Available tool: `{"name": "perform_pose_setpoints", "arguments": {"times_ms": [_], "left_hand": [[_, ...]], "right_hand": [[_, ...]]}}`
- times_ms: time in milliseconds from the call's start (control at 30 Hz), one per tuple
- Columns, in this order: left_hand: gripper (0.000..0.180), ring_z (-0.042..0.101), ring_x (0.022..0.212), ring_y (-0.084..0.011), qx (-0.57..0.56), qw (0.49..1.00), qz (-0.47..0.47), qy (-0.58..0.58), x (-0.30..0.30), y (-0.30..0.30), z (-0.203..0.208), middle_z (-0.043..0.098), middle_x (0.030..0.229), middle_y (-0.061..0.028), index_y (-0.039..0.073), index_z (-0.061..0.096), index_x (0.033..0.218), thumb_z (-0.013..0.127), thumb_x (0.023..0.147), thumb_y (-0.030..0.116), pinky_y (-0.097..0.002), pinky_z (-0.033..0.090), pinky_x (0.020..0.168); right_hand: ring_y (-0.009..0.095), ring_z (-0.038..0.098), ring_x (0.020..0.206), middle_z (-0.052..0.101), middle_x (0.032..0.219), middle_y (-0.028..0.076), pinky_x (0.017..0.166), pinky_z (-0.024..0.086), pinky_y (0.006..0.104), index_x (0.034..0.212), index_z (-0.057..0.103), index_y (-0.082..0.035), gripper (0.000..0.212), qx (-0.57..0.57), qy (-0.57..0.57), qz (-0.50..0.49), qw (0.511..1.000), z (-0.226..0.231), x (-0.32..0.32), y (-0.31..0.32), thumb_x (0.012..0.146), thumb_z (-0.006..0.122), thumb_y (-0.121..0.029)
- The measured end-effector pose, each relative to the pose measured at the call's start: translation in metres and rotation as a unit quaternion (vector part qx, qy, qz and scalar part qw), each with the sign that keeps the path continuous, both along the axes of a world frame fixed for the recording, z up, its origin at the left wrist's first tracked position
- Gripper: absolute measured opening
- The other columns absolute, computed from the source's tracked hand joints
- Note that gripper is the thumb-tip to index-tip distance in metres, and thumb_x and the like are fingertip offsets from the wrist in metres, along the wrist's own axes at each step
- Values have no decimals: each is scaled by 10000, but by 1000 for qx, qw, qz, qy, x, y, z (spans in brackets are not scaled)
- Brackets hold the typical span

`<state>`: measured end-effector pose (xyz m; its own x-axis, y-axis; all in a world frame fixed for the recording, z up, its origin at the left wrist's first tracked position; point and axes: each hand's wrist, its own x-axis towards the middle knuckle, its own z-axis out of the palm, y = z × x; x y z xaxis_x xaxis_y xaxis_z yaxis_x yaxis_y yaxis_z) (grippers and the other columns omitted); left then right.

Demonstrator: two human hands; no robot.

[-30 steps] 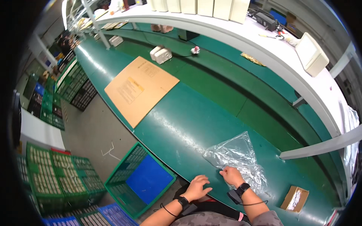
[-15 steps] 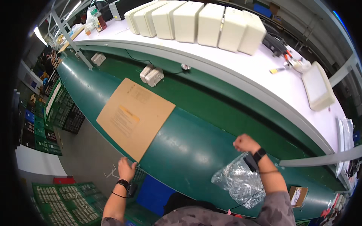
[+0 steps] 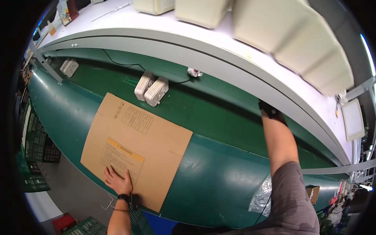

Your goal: The person picks up a plastic bag of white strips from a shelf, removes them, and peels individual strips from the backing sheets. They place the peeled strips into a cardboard box and then move to another section of the workbench to handle a cardboard sheet and small white boxes.

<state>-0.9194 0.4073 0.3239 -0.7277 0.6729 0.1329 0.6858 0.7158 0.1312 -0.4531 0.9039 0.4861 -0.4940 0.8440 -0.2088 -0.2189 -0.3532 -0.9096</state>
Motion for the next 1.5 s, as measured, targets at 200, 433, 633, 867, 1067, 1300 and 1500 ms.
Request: {"name": "perform_pose_setpoints", "arguments": {"times_ms": [200, 433, 633, 867, 1067, 1300, 1500], "left_hand": [[929, 210, 1432, -414, -27, 999, -4, -29, -12, 3, 3, 261, 1542, -241, 17, 272, 1494, 601, 817, 563, -617, 99, 1126], [938, 179, 1439, -434, -50, 998, -15, -34, -17, -1, 0, 234, 1546, -250, -14, 237, 1497, 541, 846, 590, -616, 81, 1123], [922, 178, 1440, -430, -45, 998, -31, -35, -16, 1, 4, 238, 1543, -254, -21, 243, 1492, 552, 850, 564, -611, 92, 1123], [906, 167, 1442, -414, -46, 999, -13, -22, -13, 4, 11, 233, 1548, -237, -20, 247, 1491, 584, 848, 521, -598, 116, 1124], [913, 167, 1445, -420, -57, 998, -13, -28, -15, 1, 4, 237, 1542, -246, -20, 233, 1497, 568, 851, 532, -606, 106, 1119], [1004, 203, 1415, -466, -64, 994, 1, -87, -20, 4, 10, 264, 1508, -299, -49, 267, 1470, 618, 761, 569, -642, 106, 1107], [1018, 157, 1439, -469, -29, 993, 11, -116, -18, 7, 17, 187, 1563, -288, 3, 221, 1514, 544, 832, 686, -690, 67, 1092]], "right_hand": [[346, 618, 1080, 651, 1178, 147, 843, 515, 518, 1244, 603, -77, 634, 235, -172, -87, 953, -66, -147, 57, 797, 710, -513], [420, 607, 1046, 646, 1125, 240, 906, 481, 448, 1203, 635, -42, 456, 469, -523, -201, 682, -159, -247, 59, 829, 703, -294], [411, 619, 975, 651, 1020, 231, 886, 478, 445, 1192, 620, -18, 391, 544, -630, -148, 534, -79, -121, 7, 823, 685, -129], [324, 631, 909, 643, 1032, 170, 873, 482, 437, 1214, 611, -49, 436, 190, -783, 149, 573, 90, 20, -126, 800, 727, -125], [295, 631, 891, 635, 1062, 150, 866, 486, 429, 1225, 607, -63, 466, 355, -780, 43, 514, 17, -71, -19, 782, 746, -106], [286, 628, 896, 589, 1107, 145, 820, 504, 394, 1125, 656, -96, 344, 485, -479, 145, 717, -144, -256, 53, 786, 680, -41], [341, 621, 946, 607, 966, 142, 818, 508, 412, 978, 654, -90, 141, 505, -586, 218, 595, -167, -276, 77, 853, 600, -128]]}}
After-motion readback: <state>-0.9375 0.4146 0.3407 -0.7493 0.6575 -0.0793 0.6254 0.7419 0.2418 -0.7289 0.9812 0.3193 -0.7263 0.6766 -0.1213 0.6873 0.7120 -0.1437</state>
